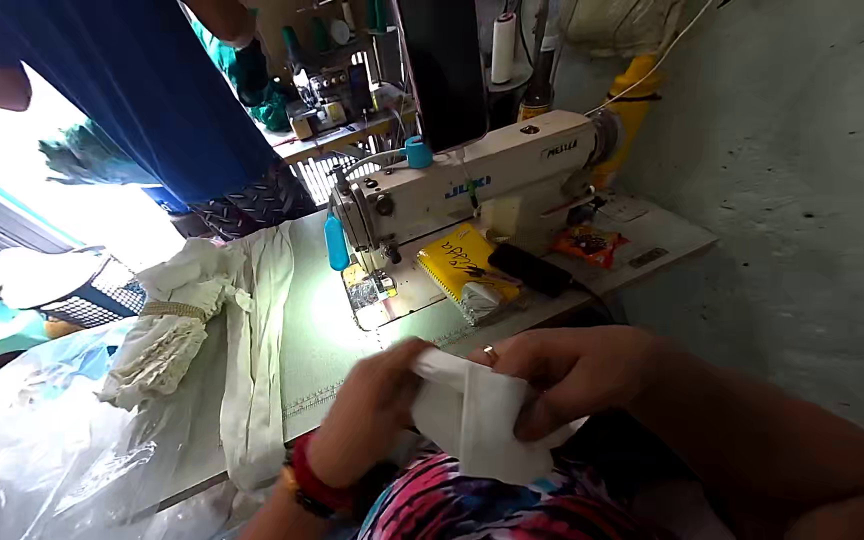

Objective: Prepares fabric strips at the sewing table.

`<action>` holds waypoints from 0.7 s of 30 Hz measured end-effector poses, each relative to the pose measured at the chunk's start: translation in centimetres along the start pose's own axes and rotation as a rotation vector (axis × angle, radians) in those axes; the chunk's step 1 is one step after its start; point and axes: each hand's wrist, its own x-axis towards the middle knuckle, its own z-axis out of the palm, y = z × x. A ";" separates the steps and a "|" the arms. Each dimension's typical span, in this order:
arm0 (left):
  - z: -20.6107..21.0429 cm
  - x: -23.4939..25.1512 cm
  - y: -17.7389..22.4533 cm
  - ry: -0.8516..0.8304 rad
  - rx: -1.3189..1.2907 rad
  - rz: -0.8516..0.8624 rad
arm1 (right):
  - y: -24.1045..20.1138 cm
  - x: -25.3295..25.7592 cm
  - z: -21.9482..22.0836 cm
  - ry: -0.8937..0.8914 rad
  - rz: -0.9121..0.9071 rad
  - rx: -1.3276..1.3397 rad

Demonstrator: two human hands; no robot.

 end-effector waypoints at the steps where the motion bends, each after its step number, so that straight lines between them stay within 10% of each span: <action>1: -1.7 0.3 -1.1 0.102 -0.069 -0.058 | 0.4 -0.5 -0.2 -0.016 0.018 0.015; 8: -11.1 -4.6 -6.9 0.833 -0.138 -0.609 | 2.3 -7.1 -2.4 0.094 0.078 0.028; 12: -7.9 -8.5 -8.4 0.502 0.203 -0.706 | 2.2 -8.3 -2.8 0.135 -0.019 0.038; 21: 2.5 -5.0 -0.5 -0.130 0.028 -0.069 | 3.6 0.8 1.2 -0.071 -0.020 -0.122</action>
